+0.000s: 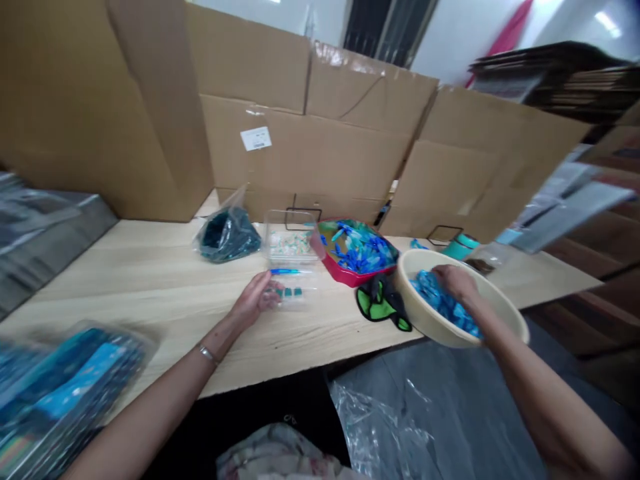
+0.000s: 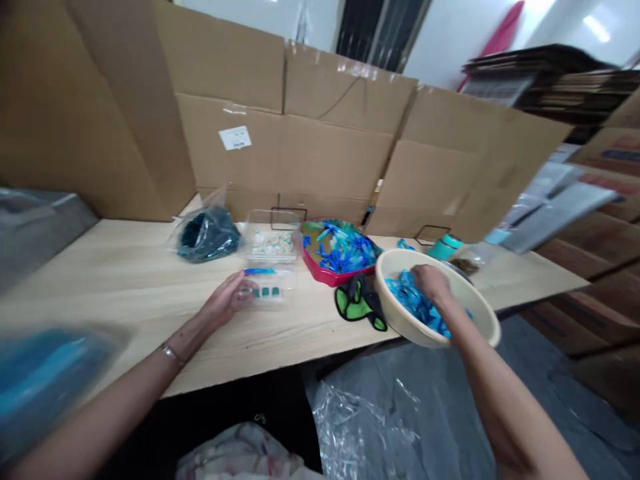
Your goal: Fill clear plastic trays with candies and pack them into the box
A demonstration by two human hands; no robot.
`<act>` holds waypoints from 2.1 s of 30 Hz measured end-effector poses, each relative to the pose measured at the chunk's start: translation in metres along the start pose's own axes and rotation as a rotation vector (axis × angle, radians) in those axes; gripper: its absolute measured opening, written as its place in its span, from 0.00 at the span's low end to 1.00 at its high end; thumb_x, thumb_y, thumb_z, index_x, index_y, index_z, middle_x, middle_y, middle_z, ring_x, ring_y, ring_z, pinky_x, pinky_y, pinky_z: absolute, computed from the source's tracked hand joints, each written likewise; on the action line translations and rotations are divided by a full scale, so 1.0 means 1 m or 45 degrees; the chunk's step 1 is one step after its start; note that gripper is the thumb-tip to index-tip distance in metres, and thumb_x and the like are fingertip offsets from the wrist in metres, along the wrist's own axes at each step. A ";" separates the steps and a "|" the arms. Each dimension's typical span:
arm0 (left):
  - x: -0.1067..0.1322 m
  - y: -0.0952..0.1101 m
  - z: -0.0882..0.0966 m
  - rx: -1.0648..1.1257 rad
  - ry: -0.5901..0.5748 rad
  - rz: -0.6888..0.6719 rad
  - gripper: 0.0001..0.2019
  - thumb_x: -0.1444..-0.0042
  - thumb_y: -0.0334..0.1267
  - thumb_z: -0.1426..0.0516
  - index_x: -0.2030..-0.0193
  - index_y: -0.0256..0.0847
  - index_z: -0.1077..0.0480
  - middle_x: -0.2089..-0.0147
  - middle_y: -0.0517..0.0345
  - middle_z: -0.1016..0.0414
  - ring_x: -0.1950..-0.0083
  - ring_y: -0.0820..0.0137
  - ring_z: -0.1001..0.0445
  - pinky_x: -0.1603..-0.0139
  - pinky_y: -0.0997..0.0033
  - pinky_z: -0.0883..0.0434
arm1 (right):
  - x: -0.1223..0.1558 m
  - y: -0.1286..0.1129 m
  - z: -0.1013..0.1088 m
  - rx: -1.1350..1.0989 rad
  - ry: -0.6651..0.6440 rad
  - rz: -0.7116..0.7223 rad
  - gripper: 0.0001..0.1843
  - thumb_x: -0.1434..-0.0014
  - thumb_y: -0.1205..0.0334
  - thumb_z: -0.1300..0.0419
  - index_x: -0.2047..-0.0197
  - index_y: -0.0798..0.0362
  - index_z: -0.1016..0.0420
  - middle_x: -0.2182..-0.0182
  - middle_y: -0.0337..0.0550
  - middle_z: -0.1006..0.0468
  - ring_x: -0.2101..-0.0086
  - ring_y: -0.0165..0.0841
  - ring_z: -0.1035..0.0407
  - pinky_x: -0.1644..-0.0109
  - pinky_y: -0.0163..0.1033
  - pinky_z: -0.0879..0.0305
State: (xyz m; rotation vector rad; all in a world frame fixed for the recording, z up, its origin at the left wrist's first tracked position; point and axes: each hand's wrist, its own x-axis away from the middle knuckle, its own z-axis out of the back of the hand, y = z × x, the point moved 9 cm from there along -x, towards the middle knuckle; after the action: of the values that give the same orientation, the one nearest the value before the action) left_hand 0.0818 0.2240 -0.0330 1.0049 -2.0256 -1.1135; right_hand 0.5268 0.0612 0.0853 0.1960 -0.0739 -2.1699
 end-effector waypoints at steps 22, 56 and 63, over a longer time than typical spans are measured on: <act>0.001 0.010 0.005 0.041 0.115 -0.140 0.18 0.48 0.51 0.42 0.58 0.41 0.40 0.64 0.57 0.27 0.77 0.72 0.26 0.83 0.76 0.34 | 0.118 -0.305 0.045 -0.942 0.599 0.722 0.07 0.42 0.59 0.41 0.63 0.51 0.23 0.65 0.45 0.25 0.63 0.36 0.34 0.58 0.42 0.40; -0.030 0.034 0.092 0.406 0.266 -0.024 0.08 0.50 0.36 0.38 0.63 0.40 0.31 0.70 0.62 0.25 0.78 0.81 0.31 0.83 0.86 0.37 | -0.145 -0.420 -0.045 -0.041 -0.362 1.063 0.16 0.52 0.76 0.43 0.61 0.57 0.20 0.58 0.53 0.20 0.57 0.39 0.27 0.59 0.33 0.35; -0.030 0.035 0.094 0.399 0.258 -0.027 0.10 0.50 0.33 0.39 0.60 0.42 0.27 0.64 0.59 0.23 0.66 0.74 0.24 0.65 0.78 0.27 | -0.139 -0.423 -0.031 -0.315 -0.316 1.166 0.17 0.51 0.74 0.44 0.59 0.57 0.22 0.61 0.46 0.20 0.61 0.31 0.28 0.60 0.29 0.37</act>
State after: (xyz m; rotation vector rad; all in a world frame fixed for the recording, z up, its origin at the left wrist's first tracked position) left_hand 0.0118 0.3004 -0.0499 1.2416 -2.0635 -0.6836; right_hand 0.2663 0.4176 0.0164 -0.2205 -0.0254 -1.2608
